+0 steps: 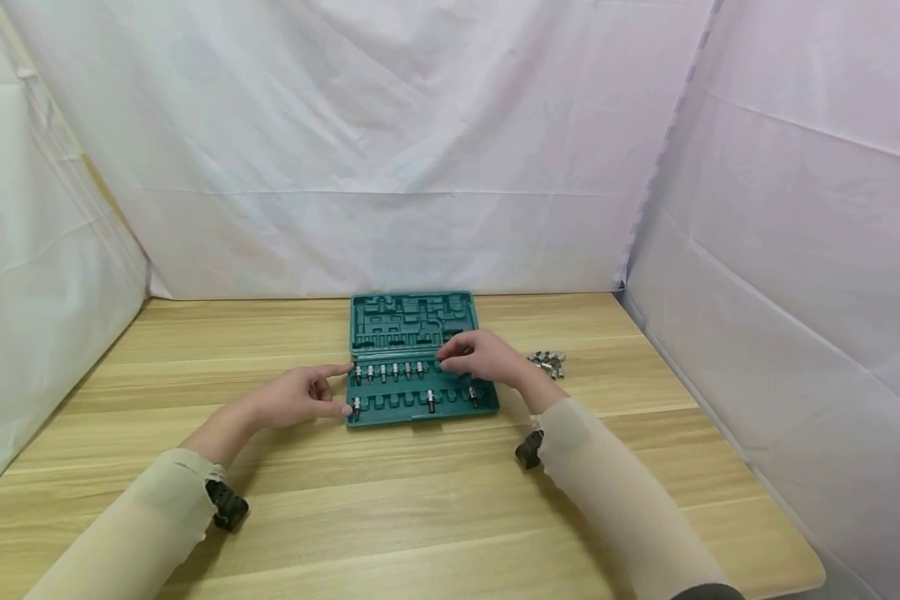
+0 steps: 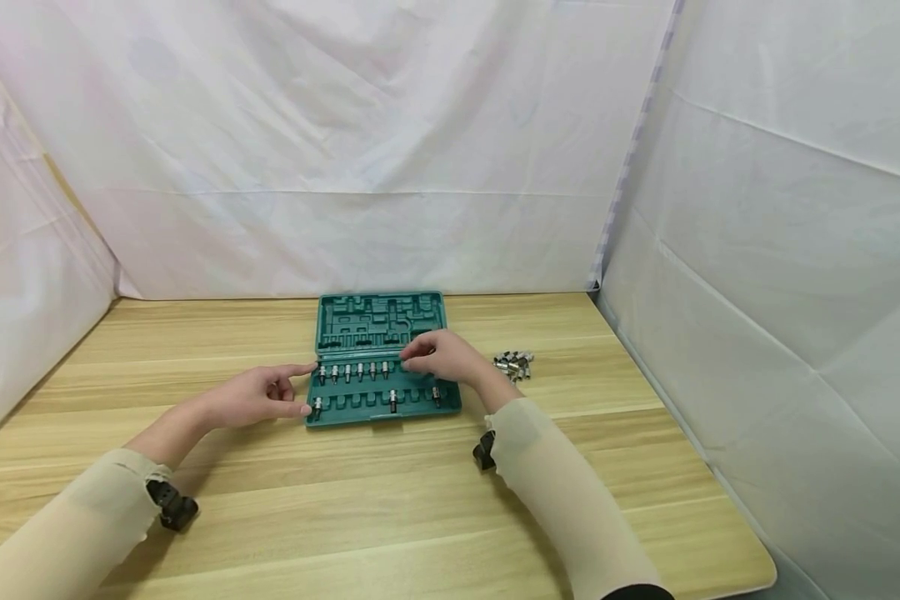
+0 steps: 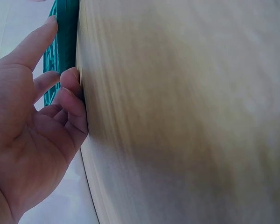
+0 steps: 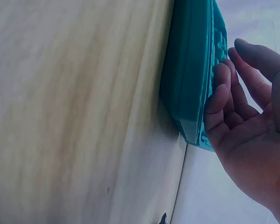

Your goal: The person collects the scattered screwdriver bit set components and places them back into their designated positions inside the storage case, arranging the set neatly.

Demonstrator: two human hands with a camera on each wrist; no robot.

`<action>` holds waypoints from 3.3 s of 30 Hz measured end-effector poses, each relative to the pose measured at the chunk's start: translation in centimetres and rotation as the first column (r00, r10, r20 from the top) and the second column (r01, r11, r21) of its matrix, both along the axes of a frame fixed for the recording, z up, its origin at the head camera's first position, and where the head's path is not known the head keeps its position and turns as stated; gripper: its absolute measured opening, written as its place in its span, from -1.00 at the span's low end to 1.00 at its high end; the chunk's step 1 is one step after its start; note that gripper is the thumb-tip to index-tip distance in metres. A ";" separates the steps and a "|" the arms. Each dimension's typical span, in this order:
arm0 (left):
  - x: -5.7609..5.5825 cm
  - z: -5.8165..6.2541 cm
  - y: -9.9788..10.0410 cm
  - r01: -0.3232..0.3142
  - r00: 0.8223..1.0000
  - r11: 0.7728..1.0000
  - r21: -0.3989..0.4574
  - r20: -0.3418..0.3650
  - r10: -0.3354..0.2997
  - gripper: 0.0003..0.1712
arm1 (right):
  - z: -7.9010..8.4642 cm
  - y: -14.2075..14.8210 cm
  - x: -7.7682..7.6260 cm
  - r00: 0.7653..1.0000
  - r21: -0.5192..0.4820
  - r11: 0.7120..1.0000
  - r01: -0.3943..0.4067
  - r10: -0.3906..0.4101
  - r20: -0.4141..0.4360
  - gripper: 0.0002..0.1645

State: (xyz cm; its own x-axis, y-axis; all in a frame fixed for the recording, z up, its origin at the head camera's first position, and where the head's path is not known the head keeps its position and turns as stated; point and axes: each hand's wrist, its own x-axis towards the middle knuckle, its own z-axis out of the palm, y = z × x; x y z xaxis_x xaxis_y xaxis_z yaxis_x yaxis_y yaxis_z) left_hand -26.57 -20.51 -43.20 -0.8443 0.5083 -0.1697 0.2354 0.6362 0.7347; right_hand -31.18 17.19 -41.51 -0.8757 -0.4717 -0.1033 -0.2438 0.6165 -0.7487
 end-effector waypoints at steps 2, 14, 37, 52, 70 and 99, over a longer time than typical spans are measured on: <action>0.0 0.0 0.0 0.000 1.000 1.000 0.000 0.000 0.000 0.05 | 0.1 0.2 0.2 1.000 -0.001 1.000 -0.006 0.006 0.003 -0.65; 0.0 0.0 0.1 0.005 1.000 1.000 0.006 0.007 -0.005 0.07 | 0.4 2.5 1.1 1.000 -0.001 1.000 0.003 -0.003 0.000 -0.61; -0.1 0.2 0.0 0.009 1.000 1.000 -0.009 -0.002 -0.009 0.06 | 0.6 11.2 3.4 0.989 -0.037 0.988 0.149 -0.150 -0.013 -0.57; 0.0 0.2 -0.1 0.007 1.000 1.000 -0.014 0.007 -0.007 0.06 | 0.8 15.9 4.1 0.994 0.122 0.986 0.110 -0.106 -0.039 -0.74; -0.1 0.4 0.1 0.012 1.000 1.000 -0.019 -0.005 -0.013 0.06 | -0.3 16.4 3.6 0.994 0.233 0.968 0.090 -0.072 -0.083 -0.78; -0.2 0.2 0.0 0.012 1.000 1.000 -0.020 -0.009 -0.012 0.04 | 0.1 14.8 4.0 0.995 0.208 0.975 0.079 -0.065 -0.075 -0.87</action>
